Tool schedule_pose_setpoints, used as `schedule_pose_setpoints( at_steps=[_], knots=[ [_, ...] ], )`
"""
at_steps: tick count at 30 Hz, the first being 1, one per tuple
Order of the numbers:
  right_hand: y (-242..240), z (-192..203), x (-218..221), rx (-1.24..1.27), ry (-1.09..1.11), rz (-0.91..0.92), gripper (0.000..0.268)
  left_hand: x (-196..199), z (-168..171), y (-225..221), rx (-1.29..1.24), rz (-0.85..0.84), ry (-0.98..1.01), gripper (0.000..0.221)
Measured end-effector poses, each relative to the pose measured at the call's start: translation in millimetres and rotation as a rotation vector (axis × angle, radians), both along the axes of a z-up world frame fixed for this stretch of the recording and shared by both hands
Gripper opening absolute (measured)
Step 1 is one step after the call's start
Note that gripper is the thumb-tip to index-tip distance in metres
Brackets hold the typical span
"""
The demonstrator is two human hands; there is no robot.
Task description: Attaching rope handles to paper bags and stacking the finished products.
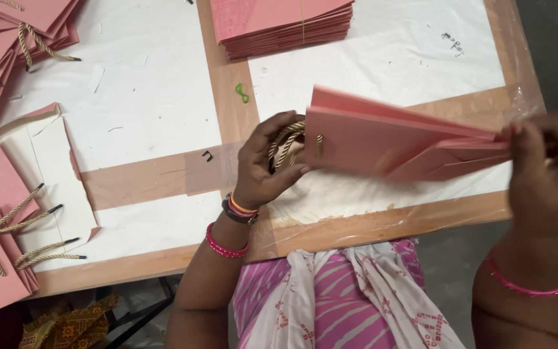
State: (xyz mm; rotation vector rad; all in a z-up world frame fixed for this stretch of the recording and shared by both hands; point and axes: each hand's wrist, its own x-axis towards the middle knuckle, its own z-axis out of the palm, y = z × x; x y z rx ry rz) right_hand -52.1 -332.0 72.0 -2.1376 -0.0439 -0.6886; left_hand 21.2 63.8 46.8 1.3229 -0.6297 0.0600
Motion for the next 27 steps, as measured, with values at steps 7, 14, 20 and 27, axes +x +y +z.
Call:
schedule_pose_setpoints(
  at_steps=[7, 14, 20, 27],
  knots=[
    [6, 28, 80, 0.210, 0.223, -0.065, 0.031, 29, -28, 13, -0.033, 0.354, 0.225, 0.064],
    [24, -36, 50, -0.038, 0.586, -0.097, 0.066, 23, -23, 5, 0.632, 0.644, -0.041, 0.063],
    [56, -51, 33, -0.050, 0.553, -0.095, 0.069, 14, -36, -22, 0.836, 0.363, 0.121, 0.077],
    [58, -41, 40, 0.711, 0.470, 0.121, 0.058, 25, -30, -14, 0.821, 0.289, 0.357, 0.089]
  ],
)
